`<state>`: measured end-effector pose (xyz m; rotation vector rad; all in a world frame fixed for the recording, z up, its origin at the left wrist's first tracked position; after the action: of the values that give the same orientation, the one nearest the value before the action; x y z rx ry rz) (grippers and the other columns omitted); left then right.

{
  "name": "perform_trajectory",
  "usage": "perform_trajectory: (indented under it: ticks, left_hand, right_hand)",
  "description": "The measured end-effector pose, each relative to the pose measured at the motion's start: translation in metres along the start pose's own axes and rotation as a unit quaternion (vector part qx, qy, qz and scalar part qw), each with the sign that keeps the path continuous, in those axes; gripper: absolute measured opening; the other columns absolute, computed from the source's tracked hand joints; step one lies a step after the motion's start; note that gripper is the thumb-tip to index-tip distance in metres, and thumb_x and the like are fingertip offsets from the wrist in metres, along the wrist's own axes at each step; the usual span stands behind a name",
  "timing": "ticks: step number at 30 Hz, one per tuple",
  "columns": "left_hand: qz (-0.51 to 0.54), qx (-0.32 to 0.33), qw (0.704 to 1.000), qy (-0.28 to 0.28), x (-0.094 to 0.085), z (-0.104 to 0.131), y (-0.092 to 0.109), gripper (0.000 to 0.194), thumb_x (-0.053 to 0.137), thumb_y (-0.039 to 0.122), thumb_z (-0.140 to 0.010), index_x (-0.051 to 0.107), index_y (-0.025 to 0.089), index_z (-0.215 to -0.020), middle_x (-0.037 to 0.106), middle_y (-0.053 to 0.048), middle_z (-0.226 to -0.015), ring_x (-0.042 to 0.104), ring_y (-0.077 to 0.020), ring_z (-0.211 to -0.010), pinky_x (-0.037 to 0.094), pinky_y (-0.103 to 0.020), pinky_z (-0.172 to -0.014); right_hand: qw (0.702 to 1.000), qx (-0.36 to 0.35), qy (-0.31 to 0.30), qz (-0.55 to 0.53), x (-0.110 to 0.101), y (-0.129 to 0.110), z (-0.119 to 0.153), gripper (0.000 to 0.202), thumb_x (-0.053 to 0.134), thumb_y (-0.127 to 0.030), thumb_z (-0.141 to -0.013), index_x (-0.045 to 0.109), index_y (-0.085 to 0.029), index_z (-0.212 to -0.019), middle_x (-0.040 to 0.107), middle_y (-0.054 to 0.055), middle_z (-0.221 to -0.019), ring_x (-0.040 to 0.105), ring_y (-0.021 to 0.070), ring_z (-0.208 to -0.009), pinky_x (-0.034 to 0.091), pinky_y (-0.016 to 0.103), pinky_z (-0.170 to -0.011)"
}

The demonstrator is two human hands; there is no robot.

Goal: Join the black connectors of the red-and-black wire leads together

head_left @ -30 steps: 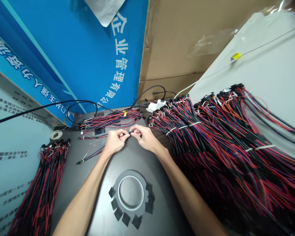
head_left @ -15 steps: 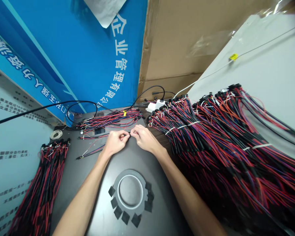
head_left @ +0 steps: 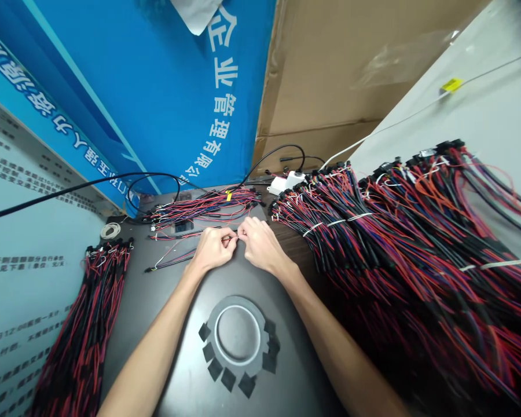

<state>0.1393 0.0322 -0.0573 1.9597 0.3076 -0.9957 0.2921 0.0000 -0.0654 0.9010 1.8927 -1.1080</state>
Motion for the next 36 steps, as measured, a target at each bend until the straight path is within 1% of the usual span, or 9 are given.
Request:
perform_trajectory:
  ticks: [5, 9, 16, 20, 24, 26, 29, 34, 36]
  left_hand:
    - [-0.032, -0.002, 0.999, 0.011, -0.002, 0.001, 0.005, 0.019, 0.056, 0.022, -0.082, 0.073, 0.018, -0.076, 0.054, 0.003, -0.05, 0.044, -0.0112, -0.047, 0.035, -0.025, -0.057]
    - [-0.069, -0.007, 0.998, 0.01, -0.002, 0.002, 0.009, 0.017, 0.056, 0.022, -0.082, 0.072, 0.018, -0.078, 0.058, 0.001, -0.053, 0.048, -0.0128, -0.049, 0.035, -0.026, -0.057]
    - [-0.12, 0.02, 0.993, 0.002, -0.001, 0.005, 0.014, 0.021, 0.051, 0.026, -0.089, 0.071, 0.019, -0.086, 0.062, -0.001, -0.059, 0.055, -0.0157, -0.055, 0.035, -0.028, -0.059]
    - [-0.135, 0.039, 0.99, 0.012, 0.001, 0.005, 0.013, 0.023, 0.047, 0.025, -0.091, 0.067, 0.018, -0.081, 0.064, -0.002, -0.064, 0.055, -0.016, -0.057, 0.034, -0.029, -0.06]
    - [-0.143, 0.044, 0.988, 0.02, 0.002, 0.005, 0.011, 0.02, 0.046, 0.021, -0.09, 0.06, 0.019, -0.075, 0.063, -0.003, -0.066, 0.053, -0.0156, -0.057, 0.033, -0.029, -0.059]
    - [-0.139, 0.041, 0.989, 0.017, 0.003, 0.004, 0.01, 0.019, 0.046, 0.021, -0.089, 0.059, 0.019, -0.075, 0.062, -0.002, -0.065, 0.052, -0.0154, -0.056, 0.033, -0.028, -0.059]
    - [-0.137, 0.036, 0.99, 0.011, 0.003, 0.004, 0.009, 0.018, 0.046, 0.021, -0.089, 0.058, 0.019, -0.076, 0.062, -0.002, -0.064, 0.052, -0.0155, -0.056, 0.033, -0.028, -0.058]
    - [-0.124, 0.037, 0.992, 0.005, 0.003, 0.004, 0.01, 0.019, 0.048, 0.022, -0.089, 0.059, 0.019, -0.074, 0.063, -0.003, -0.064, 0.053, -0.0164, -0.056, 0.032, -0.029, -0.057]
    - [-0.113, 0.034, 0.993, 0.006, 0.002, 0.004, 0.011, 0.017, 0.049, 0.022, -0.087, 0.059, 0.019, -0.073, 0.063, -0.003, -0.064, 0.053, -0.0165, -0.056, 0.033, -0.029, -0.058]
  right_hand:
    - [1.0, 0.008, 0.003, -0.026, -0.001, 0.001, -0.001, 0.017, 0.042, -0.003, -0.083, 0.05, -0.018, -0.082, 0.061, 0.009, -0.093, 0.049, 0.0222, -0.086, 0.032, 0.034, -0.074]
    - [0.998, 0.005, 0.009, -0.06, 0.0, 0.003, -0.001, 0.017, 0.041, -0.004, -0.083, 0.049, -0.018, -0.082, 0.06, 0.009, -0.091, 0.049, 0.0219, -0.085, 0.034, 0.033, -0.075]
    - [0.995, 0.011, 0.027, -0.1, 0.002, 0.007, -0.001, 0.016, 0.042, -0.005, -0.083, 0.05, -0.019, -0.081, 0.059, 0.008, -0.088, 0.049, 0.0222, -0.084, 0.036, 0.033, -0.075]
    - [0.991, 0.009, 0.037, -0.131, 0.001, 0.008, -0.001, 0.015, 0.042, -0.008, -0.086, 0.051, -0.019, -0.082, 0.06, 0.008, -0.089, 0.05, 0.0217, -0.085, 0.038, 0.033, -0.079]
    - [0.987, 0.003, 0.023, -0.159, -0.001, 0.005, -0.001, 0.015, 0.041, -0.015, -0.094, 0.054, -0.019, -0.087, 0.061, 0.008, -0.094, 0.052, 0.021, -0.09, 0.04, 0.032, -0.083]
    - [0.988, -0.002, 0.011, -0.153, -0.001, 0.005, -0.001, 0.018, 0.04, -0.017, -0.096, 0.055, -0.02, -0.088, 0.063, 0.008, -0.096, 0.052, 0.0211, -0.091, 0.04, 0.033, -0.083]
    - [0.991, -0.004, 0.001, -0.133, 0.0, 0.005, -0.001, 0.022, 0.038, -0.02, -0.098, 0.057, -0.02, -0.085, 0.063, 0.008, -0.094, 0.052, 0.021, -0.089, 0.038, 0.033, -0.081]
    - [0.989, 0.022, 0.0, -0.148, 0.0, 0.009, 0.0, 0.024, 0.039, -0.022, -0.099, 0.056, -0.019, -0.083, 0.063, 0.007, -0.09, 0.053, 0.0198, -0.087, 0.037, 0.031, -0.08]
    - [0.988, 0.033, 0.001, -0.15, 0.0, 0.008, 0.0, 0.023, 0.041, -0.025, -0.099, 0.056, -0.019, -0.084, 0.063, 0.006, -0.091, 0.053, 0.0196, -0.087, 0.036, 0.031, -0.08]
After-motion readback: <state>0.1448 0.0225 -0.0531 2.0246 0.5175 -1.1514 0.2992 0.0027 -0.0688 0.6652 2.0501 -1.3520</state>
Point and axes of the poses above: each hand's wrist, its own z-axis away from the middle knuckle, its own x-axis out of the palm, y = z × x, the point moved 2 cm from there along -z, towards the middle knuckle
